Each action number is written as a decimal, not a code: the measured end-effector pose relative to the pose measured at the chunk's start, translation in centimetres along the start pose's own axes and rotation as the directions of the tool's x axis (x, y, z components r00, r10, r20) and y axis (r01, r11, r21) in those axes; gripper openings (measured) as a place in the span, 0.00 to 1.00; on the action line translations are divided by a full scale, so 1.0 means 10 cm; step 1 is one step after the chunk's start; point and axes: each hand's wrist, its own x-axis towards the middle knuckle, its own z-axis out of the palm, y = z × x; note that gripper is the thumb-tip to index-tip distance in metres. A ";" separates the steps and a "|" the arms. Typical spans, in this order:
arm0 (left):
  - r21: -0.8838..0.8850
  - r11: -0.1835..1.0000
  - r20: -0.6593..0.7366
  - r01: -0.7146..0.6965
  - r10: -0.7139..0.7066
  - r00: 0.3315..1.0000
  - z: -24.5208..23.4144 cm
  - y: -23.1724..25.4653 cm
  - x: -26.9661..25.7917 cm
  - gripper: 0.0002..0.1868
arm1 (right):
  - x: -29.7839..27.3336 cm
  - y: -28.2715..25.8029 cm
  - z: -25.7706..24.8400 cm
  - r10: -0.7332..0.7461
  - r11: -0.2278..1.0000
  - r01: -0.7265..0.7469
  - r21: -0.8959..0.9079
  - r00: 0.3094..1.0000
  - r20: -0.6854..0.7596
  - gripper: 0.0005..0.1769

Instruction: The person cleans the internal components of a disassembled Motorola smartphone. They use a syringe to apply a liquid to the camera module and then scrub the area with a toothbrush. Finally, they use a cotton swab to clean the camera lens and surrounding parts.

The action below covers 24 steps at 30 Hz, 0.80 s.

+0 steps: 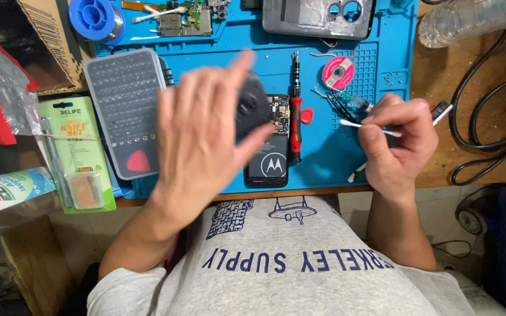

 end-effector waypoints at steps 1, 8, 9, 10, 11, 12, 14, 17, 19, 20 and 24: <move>0.003 1.000 0.001 -0.001 0.001 1.000 -0.03 -0.01 0.04 0.51 | 0.00 -0.01 -0.01 0.000 1.000 0.000 0.003 1.000 -0.002 0.11; 0.103 0.987 -0.094 0.126 -0.116 0.989 -0.12 -0.05 0.26 0.39 | 0.01 -0.05 0.00 -0.053 0.994 0.058 -0.087 0.997 0.055 0.11; 0.093 0.985 -0.097 0.145 -0.136 0.986 -0.12 -0.05 0.28 0.38 | 0.02 -0.05 0.00 -0.064 0.992 0.071 -0.100 0.995 0.072 0.11; 0.096 0.985 -0.093 0.143 -0.134 0.987 -0.15 -0.04 0.29 0.38 | 0.02 -0.06 0.00 -0.061 0.993 0.068 -0.097 0.996 0.069 0.11; 0.086 0.984 -0.107 0.156 -0.147 0.983 -0.18 -0.02 0.29 0.38 | 0.02 -0.07 0.01 -0.077 0.989 0.085 -0.119 0.994 0.072 0.11; 0.076 0.983 -0.122 0.169 -0.159 0.980 -0.20 -0.01 0.30 0.39 | 0.02 -0.08 0.01 -0.093 0.985 0.103 -0.142 0.993 0.074 0.12; 0.112 0.982 -0.100 0.151 -0.140 0.985 -0.18 0.00 0.32 0.40 | 0.02 -0.10 0.01 -0.095 0.984 0.105 -0.143 0.992 0.080 0.12; 0.154 0.980 -0.070 0.127 -0.118 0.991 -0.17 0.01 0.35 0.42 | 0.02 -0.11 0.01 -0.100 0.983 0.111 -0.147 0.992 0.080 0.11; 0.157 0.980 -0.049 0.121 -0.115 0.992 -0.16 0.01 0.38 0.43 | 0.02 -0.11 0.00 -0.090 0.983 0.101 -0.152 0.993 0.076 0.11; 0.165 0.979 -0.056 0.118 -0.110 0.992 -0.16 0.00 0.39 0.43 | 0.02 -0.12 0.00 -0.092 0.982 0.106 -0.158 0.991 0.093 0.11; 0.166 0.982 -0.058 0.092 -0.084 0.995 -0.07 -0.01 0.42 0.43 | 0.04 -0.14 0.00 -0.109 0.977 0.127 -0.171 0.988 0.110 0.10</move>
